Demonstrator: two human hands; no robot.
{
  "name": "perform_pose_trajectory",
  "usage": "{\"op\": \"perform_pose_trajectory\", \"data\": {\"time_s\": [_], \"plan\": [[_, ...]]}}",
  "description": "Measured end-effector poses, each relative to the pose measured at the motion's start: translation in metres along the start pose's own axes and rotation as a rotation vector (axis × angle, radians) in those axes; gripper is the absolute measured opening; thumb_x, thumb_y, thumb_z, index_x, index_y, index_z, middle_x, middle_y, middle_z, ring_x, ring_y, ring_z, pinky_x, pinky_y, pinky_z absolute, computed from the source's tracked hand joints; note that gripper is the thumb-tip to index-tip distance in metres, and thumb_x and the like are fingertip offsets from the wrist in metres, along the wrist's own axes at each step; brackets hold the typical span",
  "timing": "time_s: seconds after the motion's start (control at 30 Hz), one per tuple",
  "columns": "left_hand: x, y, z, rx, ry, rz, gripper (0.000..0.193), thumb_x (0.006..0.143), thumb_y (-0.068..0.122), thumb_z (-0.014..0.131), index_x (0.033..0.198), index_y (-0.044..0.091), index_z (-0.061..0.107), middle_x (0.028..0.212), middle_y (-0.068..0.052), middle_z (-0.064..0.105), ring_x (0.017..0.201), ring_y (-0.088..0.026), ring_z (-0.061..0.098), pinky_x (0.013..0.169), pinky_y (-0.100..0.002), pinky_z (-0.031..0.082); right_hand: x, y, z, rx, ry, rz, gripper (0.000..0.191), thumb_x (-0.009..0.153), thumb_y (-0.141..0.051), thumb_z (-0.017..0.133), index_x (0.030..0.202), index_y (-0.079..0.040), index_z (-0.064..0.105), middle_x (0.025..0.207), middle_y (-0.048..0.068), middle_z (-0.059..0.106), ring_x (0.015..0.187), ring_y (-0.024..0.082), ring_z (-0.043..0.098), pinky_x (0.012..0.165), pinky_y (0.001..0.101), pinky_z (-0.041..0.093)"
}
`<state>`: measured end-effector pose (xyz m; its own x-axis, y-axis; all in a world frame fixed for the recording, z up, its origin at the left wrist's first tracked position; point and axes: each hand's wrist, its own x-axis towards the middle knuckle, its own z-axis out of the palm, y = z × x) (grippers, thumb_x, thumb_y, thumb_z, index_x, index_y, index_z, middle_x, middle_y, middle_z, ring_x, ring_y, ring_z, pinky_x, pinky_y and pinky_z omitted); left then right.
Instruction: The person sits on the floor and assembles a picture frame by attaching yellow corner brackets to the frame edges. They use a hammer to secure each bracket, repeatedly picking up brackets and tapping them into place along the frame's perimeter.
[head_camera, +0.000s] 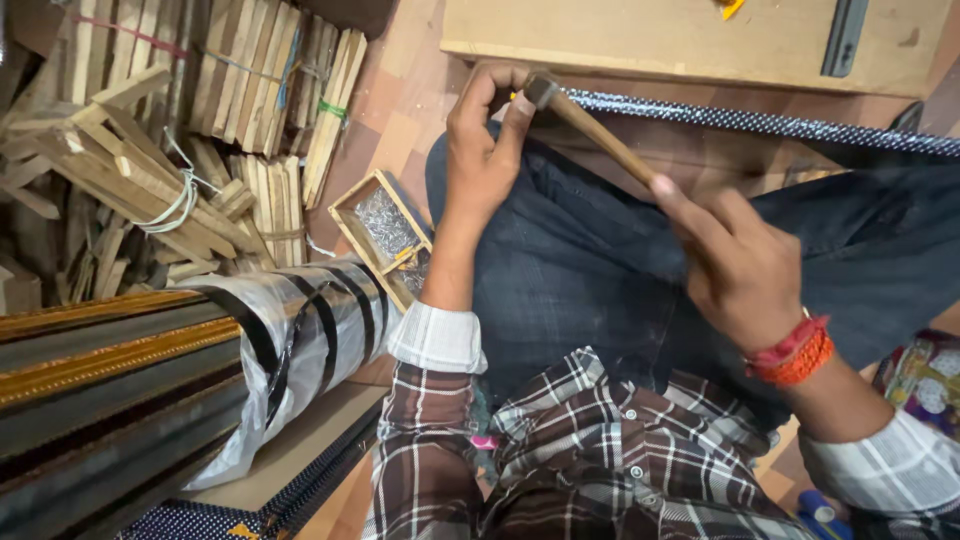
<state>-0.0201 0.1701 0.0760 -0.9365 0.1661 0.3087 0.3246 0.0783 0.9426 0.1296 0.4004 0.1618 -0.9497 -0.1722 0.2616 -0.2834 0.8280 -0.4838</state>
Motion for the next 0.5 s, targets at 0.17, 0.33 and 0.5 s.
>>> {"op": "perform_pose_trajectory", "data": {"time_s": [0.17, 0.33, 0.5], "plan": [[-0.001, -0.003, -0.001, -0.070, -0.003, -0.012, 0.014, 0.107, 0.014, 0.063, 0.111, 0.001, 0.064, 0.105, -0.005, 0.066, 0.101, -0.013, 0.064, 0.096, -0.027, 0.053, -0.001, 0.007, 0.006, 0.133, 0.122, -0.057, 0.060, 0.097, 0.015, 0.062, 0.149, -0.015, 0.057, 0.103, 0.011, 0.065, 0.085, 0.028, 0.067, 0.069, 0.0349, 0.053], [-0.001, -0.011, 0.002, -0.061, 0.013, -0.097, 0.014, 0.106, 0.015, 0.065, 0.111, 0.002, 0.064, 0.102, -0.003, 0.070, 0.096, -0.010, 0.067, 0.092, -0.027, 0.054, 0.000, 0.005, 0.007, 0.106, -0.005, 0.022, 0.061, 0.089, 0.015, 0.062, 0.145, -0.010, 0.060, 0.095, 0.011, 0.062, 0.082, 0.031, 0.066, 0.069, 0.0403, 0.052], [-0.003, -0.017, 0.004, -0.200, 0.028, -0.069, 0.027, 0.106, 0.017, 0.066, 0.127, 0.006, 0.053, 0.112, -0.004, 0.068, 0.104, -0.012, 0.066, 0.096, -0.028, 0.055, 0.007, -0.005, 0.001, 0.108, 0.089, -0.004, 0.061, 0.093, 0.016, 0.062, 0.146, -0.013, 0.058, 0.098, 0.012, 0.061, 0.079, 0.028, 0.064, 0.067, 0.0386, 0.052]]}}
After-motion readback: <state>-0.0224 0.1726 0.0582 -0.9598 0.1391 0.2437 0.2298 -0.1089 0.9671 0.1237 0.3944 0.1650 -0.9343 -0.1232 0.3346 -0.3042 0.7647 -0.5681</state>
